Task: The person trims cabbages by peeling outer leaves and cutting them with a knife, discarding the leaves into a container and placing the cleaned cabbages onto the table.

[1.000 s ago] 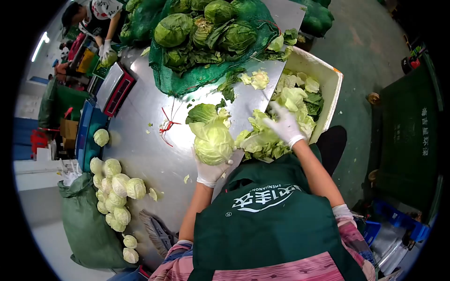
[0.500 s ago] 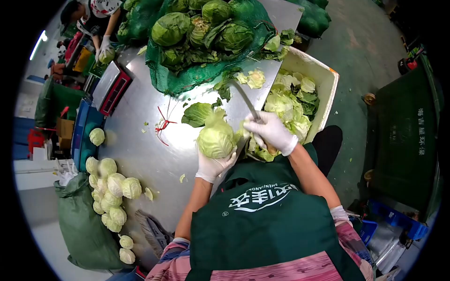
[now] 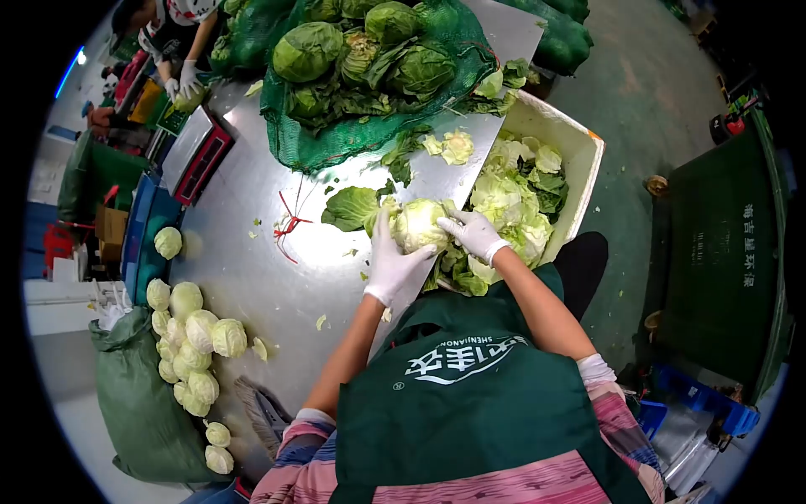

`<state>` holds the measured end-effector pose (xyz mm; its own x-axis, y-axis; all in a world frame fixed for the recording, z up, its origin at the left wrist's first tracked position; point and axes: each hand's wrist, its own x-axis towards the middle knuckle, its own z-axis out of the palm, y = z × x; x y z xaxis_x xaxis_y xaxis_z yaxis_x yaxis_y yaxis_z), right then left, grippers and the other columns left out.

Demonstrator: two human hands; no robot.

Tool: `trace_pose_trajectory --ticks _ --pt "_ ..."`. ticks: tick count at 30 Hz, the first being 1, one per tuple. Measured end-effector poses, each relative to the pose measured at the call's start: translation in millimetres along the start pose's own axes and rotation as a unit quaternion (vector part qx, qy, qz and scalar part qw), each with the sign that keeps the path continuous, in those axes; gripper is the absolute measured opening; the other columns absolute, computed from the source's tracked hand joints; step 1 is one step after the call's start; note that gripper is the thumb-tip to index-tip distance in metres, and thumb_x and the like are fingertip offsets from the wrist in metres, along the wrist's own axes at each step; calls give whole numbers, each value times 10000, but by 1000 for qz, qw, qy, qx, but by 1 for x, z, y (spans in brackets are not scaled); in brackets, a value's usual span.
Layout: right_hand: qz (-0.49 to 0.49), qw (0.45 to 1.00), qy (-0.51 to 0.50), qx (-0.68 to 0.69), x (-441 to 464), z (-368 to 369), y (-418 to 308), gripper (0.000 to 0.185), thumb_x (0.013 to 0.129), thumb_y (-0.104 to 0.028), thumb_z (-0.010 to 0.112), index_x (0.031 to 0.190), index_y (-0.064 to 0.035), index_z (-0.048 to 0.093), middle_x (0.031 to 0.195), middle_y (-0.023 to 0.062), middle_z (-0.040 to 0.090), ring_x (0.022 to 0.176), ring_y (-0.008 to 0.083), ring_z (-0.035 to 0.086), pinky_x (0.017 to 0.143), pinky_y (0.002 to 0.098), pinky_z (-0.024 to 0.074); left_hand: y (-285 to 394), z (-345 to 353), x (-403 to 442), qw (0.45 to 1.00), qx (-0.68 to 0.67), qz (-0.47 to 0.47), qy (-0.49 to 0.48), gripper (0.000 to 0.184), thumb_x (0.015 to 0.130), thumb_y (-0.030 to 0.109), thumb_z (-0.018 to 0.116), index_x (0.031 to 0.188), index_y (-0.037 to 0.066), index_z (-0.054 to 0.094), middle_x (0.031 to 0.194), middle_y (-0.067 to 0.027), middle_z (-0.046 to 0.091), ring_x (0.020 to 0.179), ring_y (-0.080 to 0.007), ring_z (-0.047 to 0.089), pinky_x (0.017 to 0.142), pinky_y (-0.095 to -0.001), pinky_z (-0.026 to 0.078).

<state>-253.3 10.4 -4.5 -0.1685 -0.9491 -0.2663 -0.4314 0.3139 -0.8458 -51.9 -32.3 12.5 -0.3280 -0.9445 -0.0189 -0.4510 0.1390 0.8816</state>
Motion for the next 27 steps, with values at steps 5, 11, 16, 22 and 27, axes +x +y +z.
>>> trace_pose_trajectory --ticks 5,11,16,22,27 --pt "-4 978 -11 -208 -20 -13 -30 669 952 -528 379 1386 -19 409 891 277 648 863 417 627 769 476 486 13 20 21 993 72 -1 -99 1043 605 379 837 1389 -40 290 1304 -283 430 1223 -401 433 1035 -431 372" --pt "19 956 -26 -292 -25 -9 -43 656 971 -497 345 1425 -24 338 806 230 661 747 394 642 693 474 508 26 29 17 986 153 19 -70 985 620 316 823 1355 -73 295 1246 -289 486 1155 -407 500 984 -421 417" --pt "0 961 -5 -276 -20 -11 -37 619 966 -504 355 1434 -99 354 799 236 658 742 392 642 687 475 509 18 30 12 987 141 51 -51 985 616 296 842 1352 -74 303 1262 -277 479 1175 -390 491 1000 -414 404" --pt "79 977 119 -160 -12 -29 -20 516 967 -496 364 1231 -122 601 918 225 665 850 411 633 785 490 492 16 30 -11 992 97 71 -31 937 602 186 857 1338 -42 324 1270 -255 467 1193 -361 481 1014 -395 399" --pt "195 947 190 -170 -1 -62 68 534 955 -480 434 1184 -26 596 922 245 657 841 405 631 757 473 493 -1 13 -26 987 -155 -29 -41 966 606 91 858 1357 4 257 1298 -208 429 1228 -298 462 1034 -375 406"
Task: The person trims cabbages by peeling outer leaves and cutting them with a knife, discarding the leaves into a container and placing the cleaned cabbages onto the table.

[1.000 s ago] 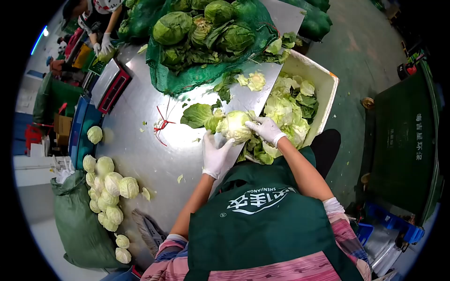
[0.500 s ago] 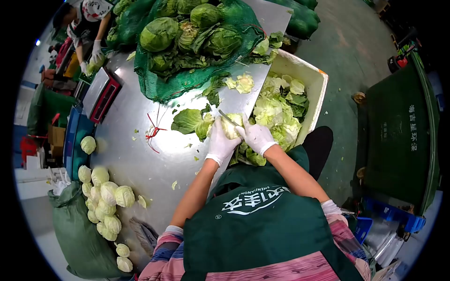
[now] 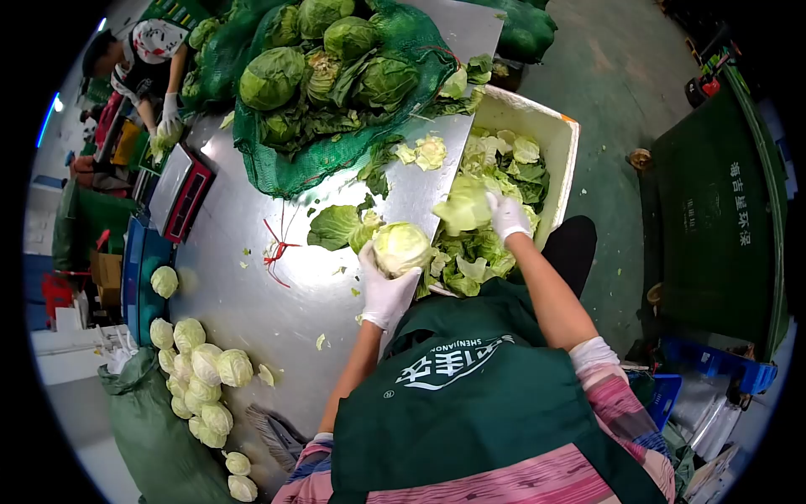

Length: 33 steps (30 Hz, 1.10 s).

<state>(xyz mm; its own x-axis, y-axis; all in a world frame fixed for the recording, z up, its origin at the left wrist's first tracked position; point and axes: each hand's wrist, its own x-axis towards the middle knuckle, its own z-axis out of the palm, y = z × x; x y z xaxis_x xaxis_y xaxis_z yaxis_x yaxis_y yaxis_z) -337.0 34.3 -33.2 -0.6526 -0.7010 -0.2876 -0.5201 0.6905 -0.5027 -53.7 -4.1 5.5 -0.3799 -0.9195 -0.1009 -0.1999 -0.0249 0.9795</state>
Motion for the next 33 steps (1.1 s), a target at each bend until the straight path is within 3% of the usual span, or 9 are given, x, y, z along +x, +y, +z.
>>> trace_pose_trajectory --ticks 4,6,8,12,15,21,27,31,33 --pt "-36 998 -55 -20 -23 -11 -30 752 916 -527 486 1446 -40 267 874 269 649 832 398 646 769 449 512 1 -9 -1 996 -78 -18 -28 939 619 26 834 1345 22 238 1320 -185 410 1218 -252 467 1041 -364 409" --pt "-185 974 -72 107 -38 10 -57 813 845 -594 549 1423 -62 344 928 277 652 866 410 645 781 454 508 -5 -6 3 998 19 25 -51 946 600 38 839 1349 22 262 1315 -188 421 1221 -283 462 1045 -374 394" --pt "-203 963 -176 14 -77 -18 -108 791 771 -633 597 1348 -104 487 940 255 662 886 409 645 796 441 513 8 -4 2 994 80 35 -60 956 590 30 844 1352 38 265 1330 -183 418 1234 -280 456 1046 -373 396" --pt "-228 962 -151 -6 -76 9 -106 650 773 -595 616 1188 -95 627 899 229 673 858 362 660 777 432 520 12 -6 -5 984 159 55 -58 970 566 36 859 1349 47 285 1330 -182 439 1240 -286 460 1051 -367 385" --pt "-202 963 -108 144 -50 30 -78 438 826 -466 601 1026 -86 690 900 183 685 833 338 662 769 408 525 6 -9 -9 973 204 79 -76 987 566 10 853 1354 46 261 1344 -162 422 1257 -287 441 1061 -367 377" --pt "-23 994 -87 -54 -33 24 6 341 830 -382 614 943 -70 691 927 182 685 864 347 661 762 431 520 -12 -18 -7 996 -65 2 -57 1006 590 -22 834 1375 63 210 1381 -156 358 1278 -262 410 1085 -392 367" --pt "-124 967 -86 206 -62 19 -59 694 768 -533 673 1185 19 614 1045 217 673 952 289 663 863 346 497 -11 -31 16 985 -159 -47 -51 1120 579 16 848 1447 67 142 1395 -173 381 1288 -274 416 1094 -392 355" --pt "-140 975 -152 85 -58 14 -112 638 759 -543 662 1118 -15 653 1011 208 678 919 324 662 831 377 501 -6 -30 7 993 -14 -3 -121 1083 524 71 869 1430 51 275 1412 -139 377 1317 -250 381 1115 -359 312" --pt "-146 968 -142 143 -44 42 -97 593 767 -513 658 1095 -19 660 996 212 676 916 331 659 823 394 501 -7 -30 5 963 200 136 -121 1055 516 63 859 1417 54 310 1406 -109 390 1320 -241 374 1111 -354 313"
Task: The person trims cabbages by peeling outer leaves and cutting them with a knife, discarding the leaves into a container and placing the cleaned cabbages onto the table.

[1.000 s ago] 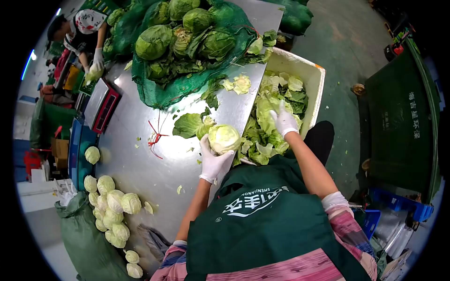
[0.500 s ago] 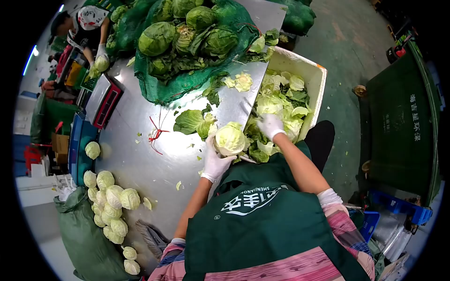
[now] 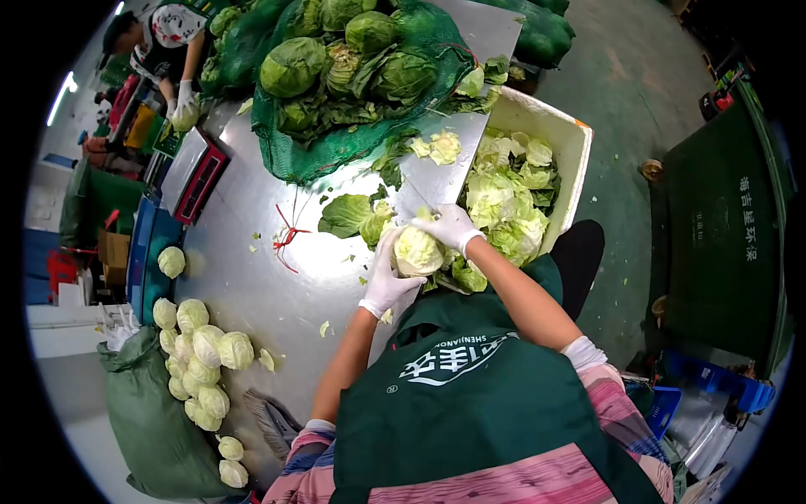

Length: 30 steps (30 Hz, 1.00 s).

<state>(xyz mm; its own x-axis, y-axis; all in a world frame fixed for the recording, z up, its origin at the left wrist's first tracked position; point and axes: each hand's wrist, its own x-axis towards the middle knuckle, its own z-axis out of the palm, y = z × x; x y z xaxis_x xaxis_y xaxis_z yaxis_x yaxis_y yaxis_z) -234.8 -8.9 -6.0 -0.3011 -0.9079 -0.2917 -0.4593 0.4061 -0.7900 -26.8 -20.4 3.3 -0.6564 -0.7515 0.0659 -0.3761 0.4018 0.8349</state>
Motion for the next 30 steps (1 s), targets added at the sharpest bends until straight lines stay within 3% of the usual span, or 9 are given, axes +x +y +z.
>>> trace_pose_trajectory --ticks 2,6,8,10,12,14,19,26,30 --pt "-18 998 10 51 2 8 20 549 774 -484 653 1072 -23 666 982 216 674 912 338 657 816 411 502 -2 3 -6 1000 -16 -9 13 1015 530 36 843 1406 64 331 1403 -89 396 1304 -242 397 1106 -349 324" --pt "52 989 29 -135 -17 3 77 346 789 -354 653 955 -52 672 904 210 661 863 380 628 760 453 497 -9 -1 -4 949 -305 -72 27 939 619 -19 804 1411 91 313 1390 -88 405 1293 -263 414 1083 -379 369" --pt "96 989 77 -79 -36 -1 95 342 792 -370 659 961 -72 674 902 198 664 868 377 628 754 443 496 -19 -4 -7 789 -565 -220 100 868 703 34 784 1420 122 301 1383 -95 405 1298 -285 402 1059 -444 396" --pt "112 984 129 -53 -51 -8 103 396 789 -408 674 948 -45 667 898 204 665 867 376 632 750 431 494 -34 -4 -13 754 -615 -198 118 782 766 138 768 1412 141 328 1395 -115 391 1277 -313 411 1007 -497 431" --pt "132 982 134 -21 -51 -13 106 485 780 -446 688 1009 -20 665 893 215 669 847 371 641 750 415 497 -46 -4 -20 467 -842 -240 122 814 765 332 761 1420 138 318 1414 -146 367 1241 -360 437 972 -507 457" --pt "114 983 144 20 -43 -9 112 603 788 -440 689 1166 23 613 878 231 670 834 366 644 779 403 497 -17 -14 -18 477 -853 -188 98 804 781 481 695 1415 124 351 1402 -159 391 1217 -363 443 921 -468 479" --pt "77 987 39 138 -50 -11 58 369 880 -273 642 1122 6 634 647 60 622 427 89 521 392 240 400 -2 -41 -37 438 -890 -112 57 859 774 672 543 1388 88 401 1290 -191 476 1070 -327 529 819 -376 494" --pt "-18 990 -78 119 -43 13 5 428 854 -254 699 1182 7 613 664 43 618 491 77 502 460 242 404 -17 -76 -97 415 -900 -55 119 849 787 654 526 1380 62 388 1179 -169 482 934 -247 522 748 -310 467" --pt "-289 950 -98 65 -64 31 -89 557 759 -240 783 1241 -40 591 794 65 595 668 119 536 593 284 454 -6 -70 -113 401 -903 -72 135 803 796 619 538 1380 86 396 1170 -173 492 926 -243 513 747 -307 460"
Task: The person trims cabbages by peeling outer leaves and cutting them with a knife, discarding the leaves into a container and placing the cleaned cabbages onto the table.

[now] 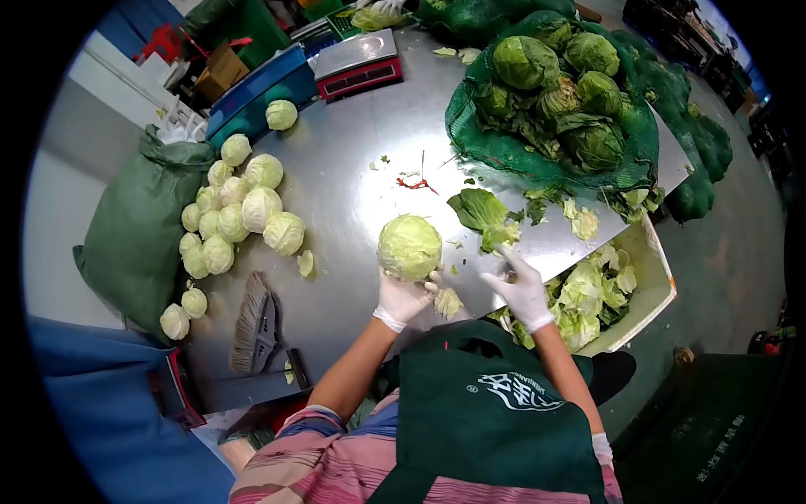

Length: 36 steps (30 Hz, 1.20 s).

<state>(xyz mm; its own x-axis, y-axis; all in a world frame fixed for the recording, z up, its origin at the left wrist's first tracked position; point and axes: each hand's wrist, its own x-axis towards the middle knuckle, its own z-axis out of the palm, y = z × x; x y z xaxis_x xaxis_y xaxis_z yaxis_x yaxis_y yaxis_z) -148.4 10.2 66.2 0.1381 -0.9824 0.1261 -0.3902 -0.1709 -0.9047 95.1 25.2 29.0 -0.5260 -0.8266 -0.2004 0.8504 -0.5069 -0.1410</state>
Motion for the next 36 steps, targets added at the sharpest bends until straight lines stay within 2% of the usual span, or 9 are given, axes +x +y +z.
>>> trace_pose_trajectory --ticks 6,8,10,15,23,25,28,32,36 --pt "-166 984 -43 -55 31 23 -31 321 764 -152 743 1043 -42 628 821 103 586 681 221 598 605 337 475 -38 5 7 998 -5 -6 55 837 790 736 417 1327 96 467 1110 -199 538 845 -263 520 683 -324 448" --pt "-90 988 122 6 42 9 2 194 812 -153 699 950 -30 641 796 112 615 673 237 614 617 341 489 -43 3 10 994 72 -75 33 823 793 734 380 1354 134 436 1095 -180 508 843 -235 492 650 -277 429" --pt "32 974 155 -160 49 -35 19 169 835 -169 680 918 -24 654 797 119 645 676 221 632 643 327 507 -48 2 9 993 65 -78 58 826 788 734 397 1349 129 438 1083 -180 502 820 -231 490 647 -272 438" --pt "154 983 -13 97 19 -44 -14 575 846 -233 701 1351 -51 496 885 36 640 700 72 556 641 241 491 -57 8 24 988 -5 -151 40 833 819 747 362 1375 129 418 1144 -205 507 857 -258 518 688 -305 470" --pt "246 955 -31 164 6 -37 -3 358 816 -234 723 1075 0 645 751 17 618 624 75 547 562 224 457 -57 1 37 980 87 -169 65 797 860 721 384 1410 144 374 1330 -137 485 1100 -324 533 894 -443 464" --pt "304 935 -30 180 3 -39 -6 212 826 -200 691 914 -16 631 688 -3 593 524 67 525 473 230 423 -59 -4 38 969 177 -85 150 729 881 637 484 1425 178 329 1387 -104 439 1212 -301 478 950 -464 465" --pt "305 941 -18 148 -6 -30 20 217 832 -181 668 947 -2 629 696 6 603 520 71 531 473 234 435 -57 -13 45 940 309 -50 134 723 885 573 545 1438 179 299 1413 -90 415 1271 -274 443 980 -467 451" --pt "273 945 75 166 -15 -18 42 358 852 -276 694 1043 21 633 724 24 624 510 75 526 490 243 443 -58 -20 52 944 285 -48 159 734 878 588 545 1433 167 313 1415 -83 415 1265 -272 447 977 -453 457" --pt "362 899 -6 246 -15 -19 56 455 851 -308 708 1147 21 603 681 14 607 467 73 478 436 246 388 -63 -16 54 966 202 -79 142 718 884 616 505 1423 175 333 1414 -87 416 1261 -277 450 960 -472 467"
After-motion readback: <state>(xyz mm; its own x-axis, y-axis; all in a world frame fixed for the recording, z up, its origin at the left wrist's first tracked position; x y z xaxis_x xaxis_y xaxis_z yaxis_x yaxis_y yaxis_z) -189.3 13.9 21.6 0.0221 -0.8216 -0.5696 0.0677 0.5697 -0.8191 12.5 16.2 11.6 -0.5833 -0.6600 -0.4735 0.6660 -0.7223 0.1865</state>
